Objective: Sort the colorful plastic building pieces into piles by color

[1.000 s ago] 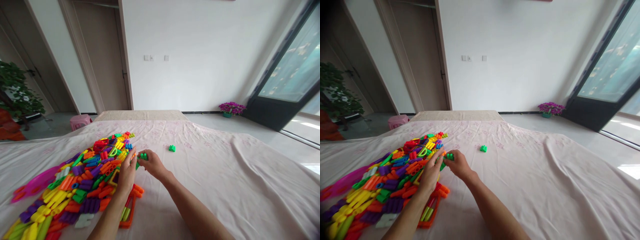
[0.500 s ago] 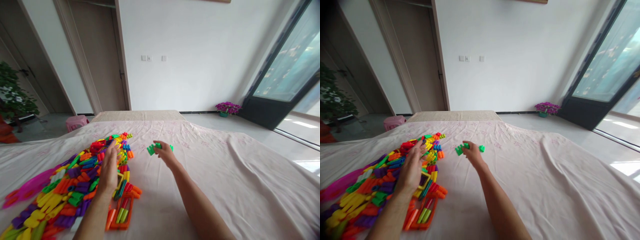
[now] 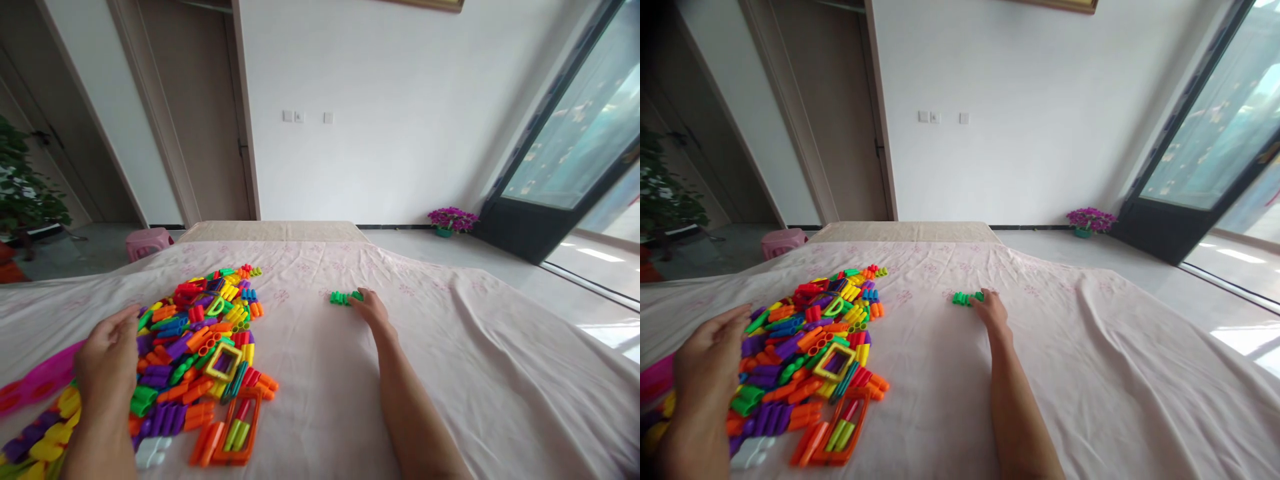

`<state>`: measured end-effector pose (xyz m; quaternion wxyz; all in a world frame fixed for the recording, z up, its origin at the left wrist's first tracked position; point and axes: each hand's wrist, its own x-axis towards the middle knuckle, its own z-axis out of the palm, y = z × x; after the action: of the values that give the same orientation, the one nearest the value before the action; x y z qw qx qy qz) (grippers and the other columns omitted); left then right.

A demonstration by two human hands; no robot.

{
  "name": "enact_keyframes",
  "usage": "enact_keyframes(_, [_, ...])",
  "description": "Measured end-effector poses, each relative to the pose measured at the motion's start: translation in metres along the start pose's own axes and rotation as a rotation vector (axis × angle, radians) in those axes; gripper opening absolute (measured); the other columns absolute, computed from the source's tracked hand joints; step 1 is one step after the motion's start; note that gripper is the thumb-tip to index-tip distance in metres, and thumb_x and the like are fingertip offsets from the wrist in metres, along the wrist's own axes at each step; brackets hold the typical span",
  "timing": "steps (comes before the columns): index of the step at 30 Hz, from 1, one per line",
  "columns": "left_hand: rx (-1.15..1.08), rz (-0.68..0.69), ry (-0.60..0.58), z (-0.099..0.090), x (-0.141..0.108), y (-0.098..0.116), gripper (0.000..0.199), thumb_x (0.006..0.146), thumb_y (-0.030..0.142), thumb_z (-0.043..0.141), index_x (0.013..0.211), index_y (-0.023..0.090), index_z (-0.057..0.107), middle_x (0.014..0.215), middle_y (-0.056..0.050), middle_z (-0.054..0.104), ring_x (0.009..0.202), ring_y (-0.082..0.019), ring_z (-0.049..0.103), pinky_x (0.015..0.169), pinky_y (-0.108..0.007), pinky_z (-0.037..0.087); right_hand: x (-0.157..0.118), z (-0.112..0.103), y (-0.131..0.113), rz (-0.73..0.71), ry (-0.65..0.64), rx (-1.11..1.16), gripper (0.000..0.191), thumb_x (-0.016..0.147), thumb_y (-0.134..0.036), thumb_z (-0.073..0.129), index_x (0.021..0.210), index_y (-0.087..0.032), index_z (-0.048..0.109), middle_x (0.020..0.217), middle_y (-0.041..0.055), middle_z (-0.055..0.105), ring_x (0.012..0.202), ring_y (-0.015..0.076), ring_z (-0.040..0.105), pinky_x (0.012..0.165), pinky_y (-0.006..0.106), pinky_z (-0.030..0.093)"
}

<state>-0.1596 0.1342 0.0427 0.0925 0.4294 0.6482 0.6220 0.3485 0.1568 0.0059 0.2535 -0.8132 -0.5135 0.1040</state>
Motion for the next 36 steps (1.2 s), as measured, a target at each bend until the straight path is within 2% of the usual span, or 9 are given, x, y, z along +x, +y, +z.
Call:
enact_keyframes(7, [0.236,-0.012,0.003,-0.018,0.005,-0.003,0.034,0.088,0.041,0.053,0.111,0.025,0.072,0.111,-0.004,0.074,0.108,-0.029,0.067,0.100,-0.051,0.051,-0.008,0.025,-0.023,-0.076,0.026,-0.206,0.081,0.087,-0.067,0.049,0.155,-0.028,0.031,0.157,0.0129,0.034,0.146,0.0368,0.022,0.111,0.052,0.026])
enact_keyframes(12, [0.387,0.090,-0.185,-0.016,0.004,-0.006,0.053,0.095,0.049,0.036,0.123,0.019,0.068,0.130,-0.011,0.066,0.124,-0.032,0.057,0.107,-0.048,0.043,0.004,0.048,-0.031,-0.143,-0.009,-0.302,0.060,0.096,-0.059,0.041,0.150,-0.034,0.041,0.160,0.0092,0.028,0.148,0.0369,0.016,0.114,0.054,0.020])
enact_keyframes(16, [0.504,0.260,-0.305,-0.008,0.005,-0.015,0.055,0.095,0.051,0.035,0.122,0.018,0.069,0.127,-0.011,0.067,0.120,-0.030,0.060,0.105,-0.043,0.044,0.019,0.046,-0.034,-0.147,-0.038,-0.333,0.055,0.098,-0.055,0.038,0.149,-0.034,0.042,0.158,0.0090,0.032,0.148,0.0357,0.018,0.114,0.055,0.020])
enact_keyframes(19, [0.607,0.351,-0.331,-0.005,0.007,-0.020,0.050,0.094,0.048,0.038,0.118,0.020,0.072,0.125,-0.009,0.069,0.117,-0.029,0.062,0.100,-0.040,0.047,0.015,0.042,-0.050,-0.173,0.049,-0.332,0.054,0.098,-0.050,0.043,0.148,-0.030,0.045,0.158,0.0106,0.034,0.149,0.0363,0.014,0.114,0.059,0.014])
enact_keyframes(22, [0.618,0.412,-0.337,-0.003,0.009,-0.023,0.047,0.094,0.045,0.039,0.116,0.021,0.072,0.122,-0.007,0.070,0.114,-0.027,0.063,0.098,-0.037,0.047,-0.010,0.048,-0.084,-0.428,0.080,-0.193,0.046,0.094,-0.034,0.055,0.140,-0.028,0.056,0.149,0.0105,0.048,0.143,0.0327,0.028,0.114,0.053,0.020])
enact_keyframes(24, [0.615,0.430,-0.344,-0.003,0.010,-0.024,0.047,0.095,0.044,0.038,0.115,0.020,0.072,0.121,-0.006,0.071,0.113,-0.026,0.063,0.098,-0.037,0.047,-0.032,0.059,-0.115,-0.685,-0.051,-0.023,0.043,0.091,-0.023,0.060,0.134,-0.027,0.061,0.137,0.0096,0.059,0.129,0.0268,0.046,0.108,0.043,0.033])
enact_keyframes(27, [0.608,0.443,-0.361,-0.002,0.011,-0.026,0.049,0.095,0.045,0.037,0.115,0.019,0.072,0.120,-0.007,0.071,0.112,-0.026,0.063,0.098,-0.037,0.046,-0.060,0.079,-0.160,-0.923,-0.190,0.140,0.047,0.086,-0.021,0.066,0.133,-0.024,0.062,0.127,0.0082,0.065,0.115,0.0228,0.055,0.100,0.035,0.041])
enact_keyframes(31, [0.592,0.469,-0.378,-0.003,0.013,-0.028,0.050,0.095,0.045,0.036,0.116,0.017,0.072,0.119,-0.008,0.071,0.112,-0.026,0.063,0.101,-0.036,0.045,-0.071,0.099,-0.198,-0.951,-0.210,0.049,0.049,0.082,-0.023,0.070,0.130,-0.031,0.064,0.128,0.0060,0.064,0.116,0.0259,0.053,0.097,0.037,0.041])
enact_keyframes(36, [0.613,0.466,-0.375,-0.002,0.015,-0.030,0.050,0.095,0.045,0.036,0.116,0.019,0.073,0.121,-0.007,0.071,0.113,-0.026,0.063,0.098,-0.035,0.046,-0.068,0.110,-0.208,-0.926,-0.201,-0.071,0.039,0.082,-0.024,0.067,0.121,-0.029,0.067,0.121,0.0068,0.066,0.114,0.0266,0.053,0.093,0.037,0.040])
